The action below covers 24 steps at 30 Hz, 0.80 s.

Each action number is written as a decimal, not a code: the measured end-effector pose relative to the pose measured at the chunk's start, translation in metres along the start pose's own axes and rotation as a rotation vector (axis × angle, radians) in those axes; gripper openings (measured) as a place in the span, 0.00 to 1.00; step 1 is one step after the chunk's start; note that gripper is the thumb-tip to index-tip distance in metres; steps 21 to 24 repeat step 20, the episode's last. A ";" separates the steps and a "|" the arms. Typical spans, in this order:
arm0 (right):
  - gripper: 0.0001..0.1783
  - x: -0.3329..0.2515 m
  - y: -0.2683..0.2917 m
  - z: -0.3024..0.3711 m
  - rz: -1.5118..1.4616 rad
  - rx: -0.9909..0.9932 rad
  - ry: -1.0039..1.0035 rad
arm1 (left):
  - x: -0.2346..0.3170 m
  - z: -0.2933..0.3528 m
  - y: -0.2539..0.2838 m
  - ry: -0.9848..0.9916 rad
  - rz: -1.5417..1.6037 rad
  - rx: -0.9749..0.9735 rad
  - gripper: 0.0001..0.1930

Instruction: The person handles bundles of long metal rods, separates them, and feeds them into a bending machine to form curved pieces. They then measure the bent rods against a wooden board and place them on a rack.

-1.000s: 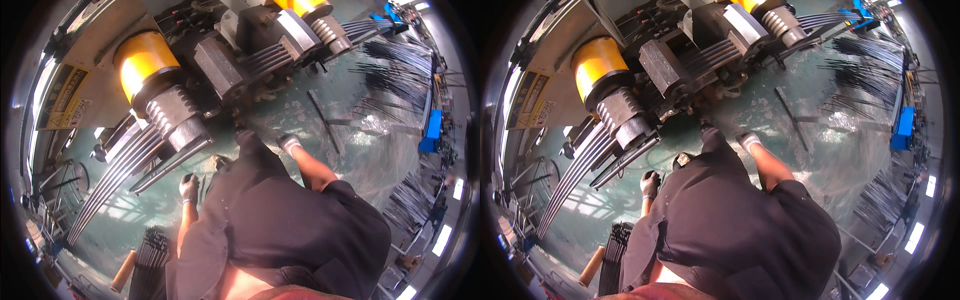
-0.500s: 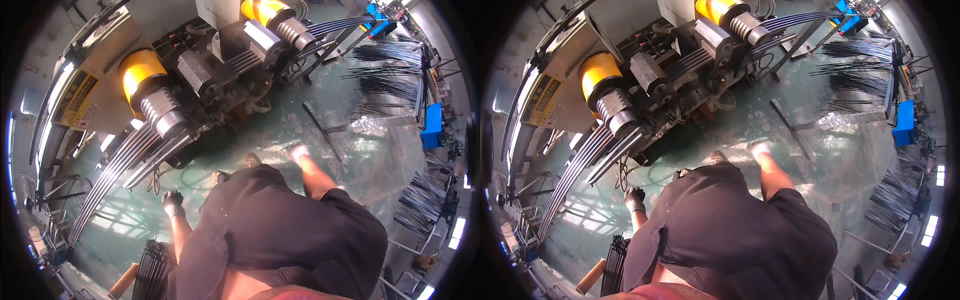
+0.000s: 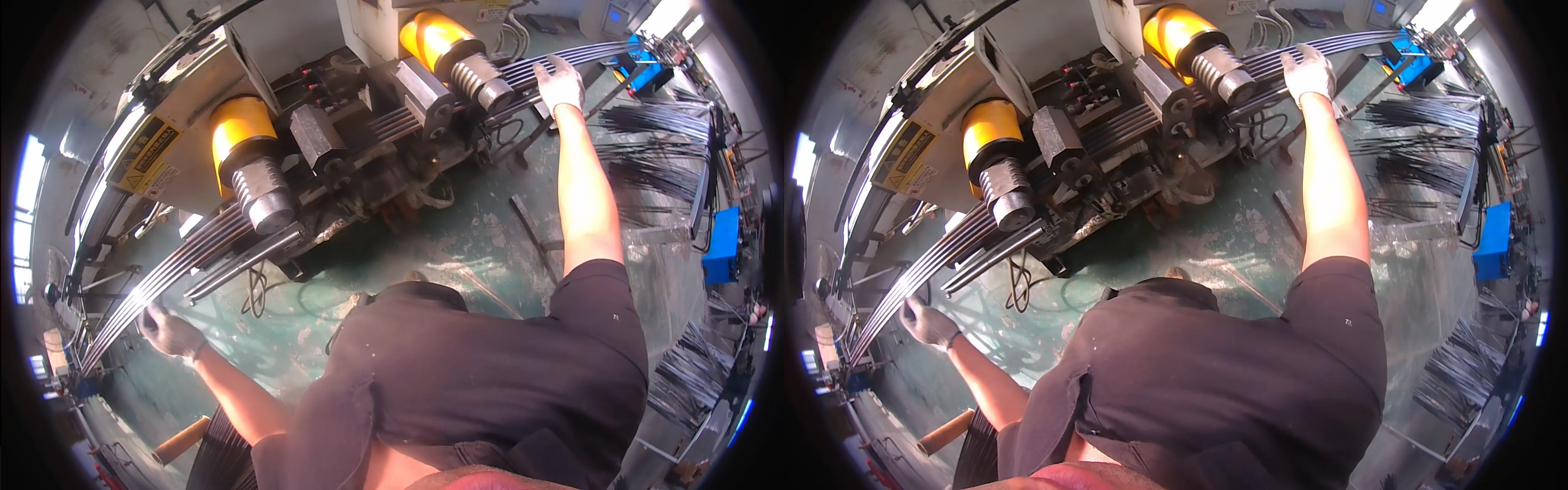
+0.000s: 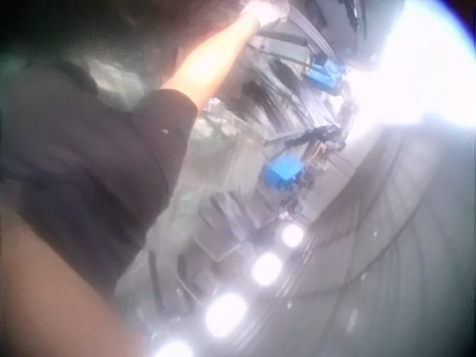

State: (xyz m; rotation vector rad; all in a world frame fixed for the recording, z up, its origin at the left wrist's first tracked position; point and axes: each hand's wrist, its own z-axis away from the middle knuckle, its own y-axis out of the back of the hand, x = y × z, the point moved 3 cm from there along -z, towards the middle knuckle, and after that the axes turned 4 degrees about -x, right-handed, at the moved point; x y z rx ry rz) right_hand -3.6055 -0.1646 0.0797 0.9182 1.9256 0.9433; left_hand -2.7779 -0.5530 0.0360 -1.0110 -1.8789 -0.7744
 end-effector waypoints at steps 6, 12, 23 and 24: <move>0.45 -0.028 -0.056 -0.031 0.283 -0.066 0.134 | 0.092 -0.046 -0.042 -0.471 -0.567 -0.044 0.18; 0.50 -0.054 -0.002 -0.055 0.473 0.034 0.143 | 0.151 -0.097 -0.056 -0.714 -0.785 -0.082 0.19; 0.53 -0.079 0.078 -0.146 0.809 0.308 0.123 | 0.274 -0.163 -0.048 -1.492 -1.377 0.077 0.15; 0.53 -0.079 0.078 -0.146 0.809 0.308 0.123 | 0.274 -0.163 -0.048 -1.492 -1.377 0.077 0.15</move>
